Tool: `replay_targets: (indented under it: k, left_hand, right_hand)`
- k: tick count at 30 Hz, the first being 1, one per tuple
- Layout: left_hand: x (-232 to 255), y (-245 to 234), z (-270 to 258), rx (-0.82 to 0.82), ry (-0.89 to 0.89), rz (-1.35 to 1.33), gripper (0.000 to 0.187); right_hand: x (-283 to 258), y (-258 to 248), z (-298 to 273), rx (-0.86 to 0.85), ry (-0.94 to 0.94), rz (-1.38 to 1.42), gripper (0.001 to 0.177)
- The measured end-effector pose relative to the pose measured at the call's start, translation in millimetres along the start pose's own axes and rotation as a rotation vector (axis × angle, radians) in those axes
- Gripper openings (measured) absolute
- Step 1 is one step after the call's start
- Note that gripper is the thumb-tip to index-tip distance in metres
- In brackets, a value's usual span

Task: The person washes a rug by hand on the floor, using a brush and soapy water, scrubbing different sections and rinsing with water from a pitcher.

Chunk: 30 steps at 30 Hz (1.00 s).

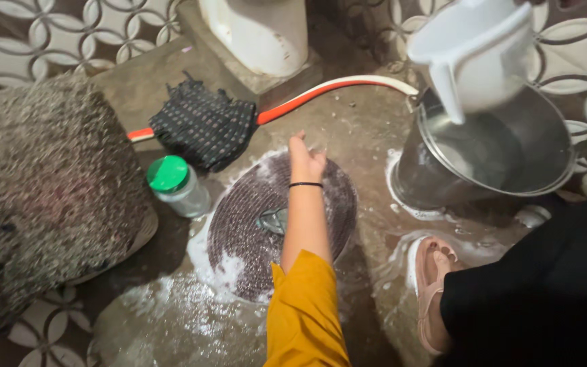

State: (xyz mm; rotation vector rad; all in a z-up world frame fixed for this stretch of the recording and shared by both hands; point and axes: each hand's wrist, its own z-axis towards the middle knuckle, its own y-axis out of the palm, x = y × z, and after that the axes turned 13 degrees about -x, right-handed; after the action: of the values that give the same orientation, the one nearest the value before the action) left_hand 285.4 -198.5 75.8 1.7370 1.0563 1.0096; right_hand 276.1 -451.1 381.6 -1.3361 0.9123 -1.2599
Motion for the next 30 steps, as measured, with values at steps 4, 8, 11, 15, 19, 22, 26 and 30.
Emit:
replay_targets:
  k: [4, 8, 11, 15, 19, 22, 26, 30]
  left_hand:
    - [-59.1, 46.4, -9.0, 0.014, -0.063, 0.343, 0.061]
    - [-122.3, 104.5, -46.2, -0.228, -0.007, 0.913, 0.069]
    - [-151.2, 146.6, -80.3, -0.449, 0.498, 1.568, 0.070]
    - [-156.1, 159.6, -113.3, -0.681, 0.600, 1.993, 0.068]
    - [-161.7, 138.0, -117.4, -0.691, 0.601, 2.288, 0.069]
    - [-169.6, 124.1, -109.2, -0.670, 0.633, 2.299, 0.066]
    - [-175.8, 118.3, -100.6, -0.659, 0.660, 2.348, 0.069]
    - [-176.6, 118.4, -101.4, -0.649, 0.683, 2.298, 0.070]
  right_hand:
    - [97.0, 60.1, -19.5, -0.340, 0.265, -0.079, 0.036]
    - [130.5, 126.2, -64.9, -0.634, 0.325, -0.155, 0.030]
    - [95.2, 168.0, -79.2, -0.545, 0.316, -0.113, 0.020]
    - [68.0, 189.1, -90.6, -0.310, 0.206, -0.116, 0.028]
    - [67.4, 204.9, -93.4, -0.296, 0.276, -0.043, 0.023]
    - [69.6, 214.3, -102.4, -0.330, 0.375, 0.043, 0.024]
    - [80.3, 221.7, -123.1, -0.500, 0.508, 0.106, 0.065]
    - [98.1, 245.4, -133.4, -0.599, 0.549, 0.200, 0.091]
